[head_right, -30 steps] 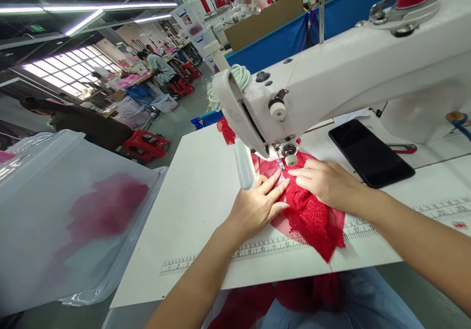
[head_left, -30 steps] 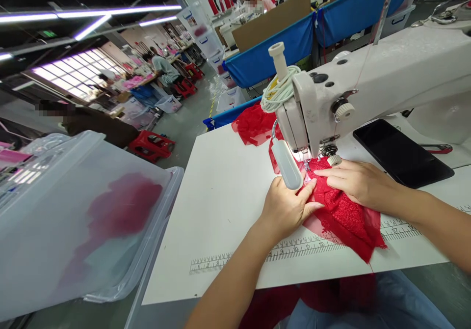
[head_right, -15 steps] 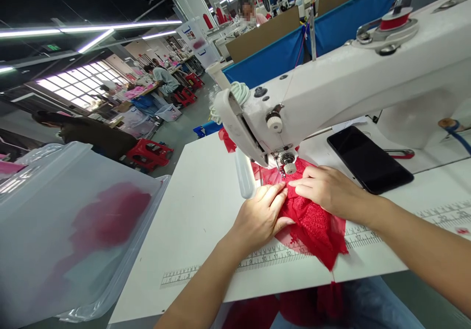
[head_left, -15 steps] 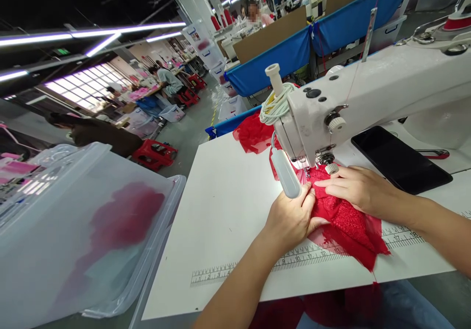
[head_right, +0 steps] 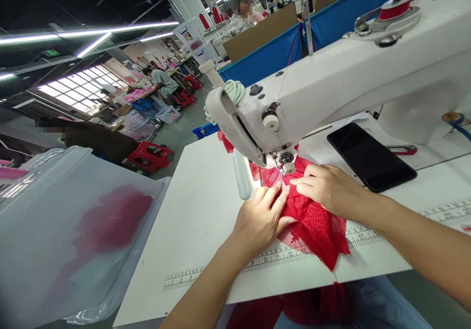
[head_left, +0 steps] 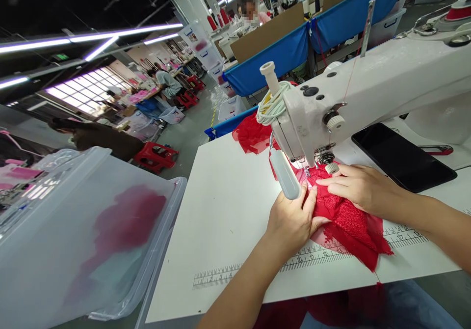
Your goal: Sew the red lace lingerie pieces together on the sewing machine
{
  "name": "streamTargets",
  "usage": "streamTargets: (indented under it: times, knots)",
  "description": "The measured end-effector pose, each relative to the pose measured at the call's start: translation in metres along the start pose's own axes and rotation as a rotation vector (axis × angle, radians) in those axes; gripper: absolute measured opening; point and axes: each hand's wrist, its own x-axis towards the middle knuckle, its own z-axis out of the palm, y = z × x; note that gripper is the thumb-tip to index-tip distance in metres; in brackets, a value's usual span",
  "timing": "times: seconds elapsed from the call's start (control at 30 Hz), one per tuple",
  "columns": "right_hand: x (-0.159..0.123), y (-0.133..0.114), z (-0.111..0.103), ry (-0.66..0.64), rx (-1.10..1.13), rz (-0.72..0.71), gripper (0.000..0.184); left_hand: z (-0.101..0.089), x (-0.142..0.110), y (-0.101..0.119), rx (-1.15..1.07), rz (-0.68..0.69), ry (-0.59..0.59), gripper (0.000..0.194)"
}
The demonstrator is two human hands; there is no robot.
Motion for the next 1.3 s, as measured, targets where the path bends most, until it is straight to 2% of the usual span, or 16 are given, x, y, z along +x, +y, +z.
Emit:
streamTargets:
  times: [0.13,0.47,0.8,1.17,1.3]
  knots:
    - [0.0,0.0,0.001,0.045,-0.037,-0.034,0.032,0.0,-0.002,-0.001,0.01,0.009,0.003,0.062]
    - [0.0,0.001,0.001,0.025,-0.039,0.006,0.043,0.0,-0.003,-0.001,0.057,0.007,-0.041,0.061]
    - [0.002,0.003,0.001,-0.009,-0.003,0.034,0.048,0.005,-0.002,-0.005,0.047,-0.017,-0.024,0.06]
    - [0.003,0.007,0.001,-0.016,0.081,0.082,0.048,0.009,-0.003,-0.01,0.064,-0.006,-0.01,0.062]
    - [0.009,0.005,-0.009,0.048,0.094,0.094,0.038,0.01,-0.001,-0.012,0.047,0.003,-0.002,0.058]
